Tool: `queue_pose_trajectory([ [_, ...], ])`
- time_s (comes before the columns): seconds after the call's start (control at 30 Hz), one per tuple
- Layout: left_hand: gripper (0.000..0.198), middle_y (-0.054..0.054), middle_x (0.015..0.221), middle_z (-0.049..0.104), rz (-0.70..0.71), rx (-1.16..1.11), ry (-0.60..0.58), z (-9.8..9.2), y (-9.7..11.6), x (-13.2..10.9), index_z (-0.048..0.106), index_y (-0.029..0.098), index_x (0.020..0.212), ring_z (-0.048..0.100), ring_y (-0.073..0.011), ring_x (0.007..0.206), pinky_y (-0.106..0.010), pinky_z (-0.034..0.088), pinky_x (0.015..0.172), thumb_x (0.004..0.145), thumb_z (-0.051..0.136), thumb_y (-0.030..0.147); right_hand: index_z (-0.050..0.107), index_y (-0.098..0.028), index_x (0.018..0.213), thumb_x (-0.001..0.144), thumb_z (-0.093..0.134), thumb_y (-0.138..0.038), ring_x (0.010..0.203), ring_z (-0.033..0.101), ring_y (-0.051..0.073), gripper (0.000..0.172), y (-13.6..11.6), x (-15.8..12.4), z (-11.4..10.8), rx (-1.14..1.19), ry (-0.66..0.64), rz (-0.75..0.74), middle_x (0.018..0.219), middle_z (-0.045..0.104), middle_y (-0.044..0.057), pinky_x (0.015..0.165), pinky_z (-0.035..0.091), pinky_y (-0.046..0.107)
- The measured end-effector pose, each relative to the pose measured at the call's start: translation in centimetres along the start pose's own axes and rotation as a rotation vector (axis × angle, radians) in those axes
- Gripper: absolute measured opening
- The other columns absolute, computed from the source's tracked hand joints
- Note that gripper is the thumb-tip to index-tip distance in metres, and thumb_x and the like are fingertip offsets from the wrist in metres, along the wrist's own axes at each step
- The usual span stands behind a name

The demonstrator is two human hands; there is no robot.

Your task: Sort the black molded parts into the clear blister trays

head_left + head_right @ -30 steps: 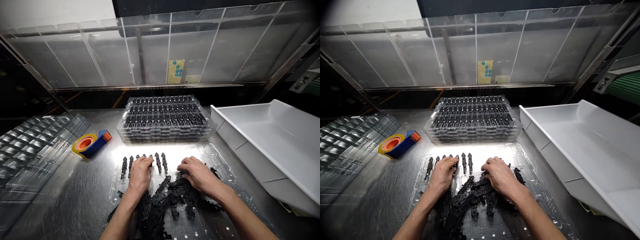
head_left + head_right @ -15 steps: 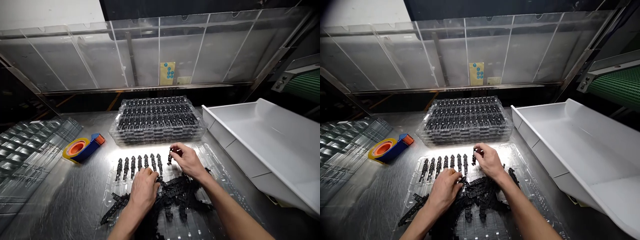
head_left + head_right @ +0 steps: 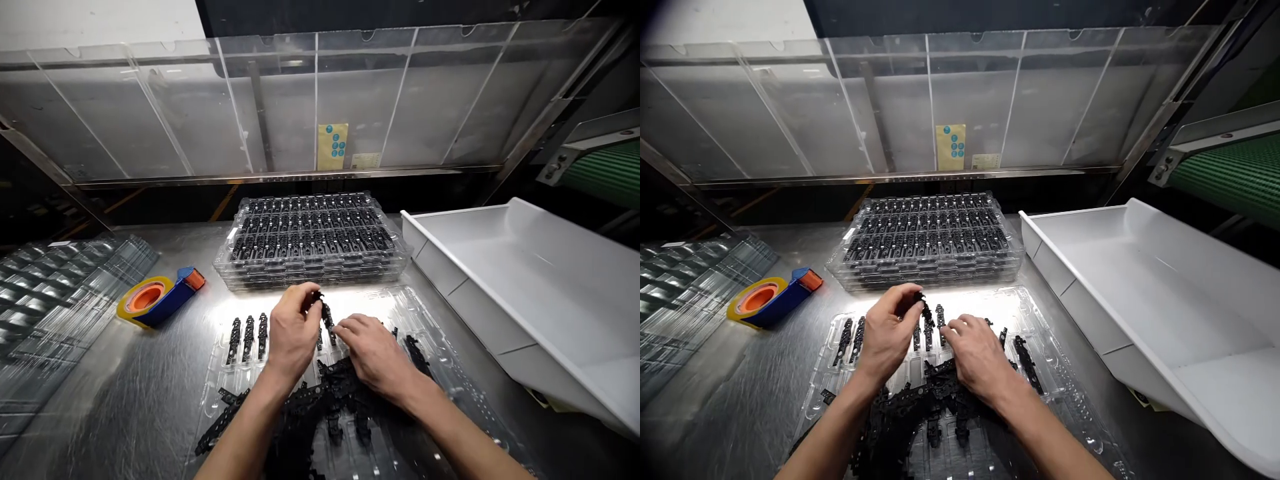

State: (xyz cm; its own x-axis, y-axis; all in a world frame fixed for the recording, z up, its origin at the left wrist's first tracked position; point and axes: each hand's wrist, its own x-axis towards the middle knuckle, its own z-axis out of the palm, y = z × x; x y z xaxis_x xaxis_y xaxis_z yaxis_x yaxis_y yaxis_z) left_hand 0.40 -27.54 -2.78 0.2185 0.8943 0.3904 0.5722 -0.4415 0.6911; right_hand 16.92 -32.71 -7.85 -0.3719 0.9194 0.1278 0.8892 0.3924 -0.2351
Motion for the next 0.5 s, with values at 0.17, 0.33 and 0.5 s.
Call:
queue_pose_trajectory([
  [0.17,0.025,-0.005,0.087,0.064,0.308,0.093,-0.198,5.5,-1.4,0.5,0.064,0.019,0.092,0.058,-0.0156,0.077,-0.025,0.049,0.064,0.085,0.044,0.005,0.059,-0.020,0.117,0.090,0.051,-0.025,0.108,0.051,0.030,0.028,2.8,-3.1,-0.9,-0.070,0.046,0.341,0.121,0.058,0.011,0.089,0.042,0.047],
  [0.33,0.024,-0.005,0.087,0.064,0.305,0.056,-0.219,5.2,-1.7,-0.2,0.063,0.017,0.083,0.060,-0.0157,0.079,-0.027,0.053,0.068,0.081,0.044,0.003,0.058,-0.020,0.112,0.084,0.060,-0.026,0.092,0.057,0.024,0.028,4.5,-3.6,-1.2,0.122,-0.016,0.473,0.104,0.061,0.008,0.078,0.045,0.036],
  [0.5,0.024,-0.001,0.082,0.066,0.059,0.092,-0.202,1.5,0.9,1.8,0.056,0.017,0.109,0.062,-0.0138,0.072,-0.024,0.053,0.062,0.088,0.046,0.016,0.055,-0.023,0.111,0.080,0.056,-0.021,0.078,0.059,0.017,0.031,4.9,-3.5,-1.5,0.490,0.019,0.554,0.094,0.064,0.001,0.067,0.045,0.029],
])
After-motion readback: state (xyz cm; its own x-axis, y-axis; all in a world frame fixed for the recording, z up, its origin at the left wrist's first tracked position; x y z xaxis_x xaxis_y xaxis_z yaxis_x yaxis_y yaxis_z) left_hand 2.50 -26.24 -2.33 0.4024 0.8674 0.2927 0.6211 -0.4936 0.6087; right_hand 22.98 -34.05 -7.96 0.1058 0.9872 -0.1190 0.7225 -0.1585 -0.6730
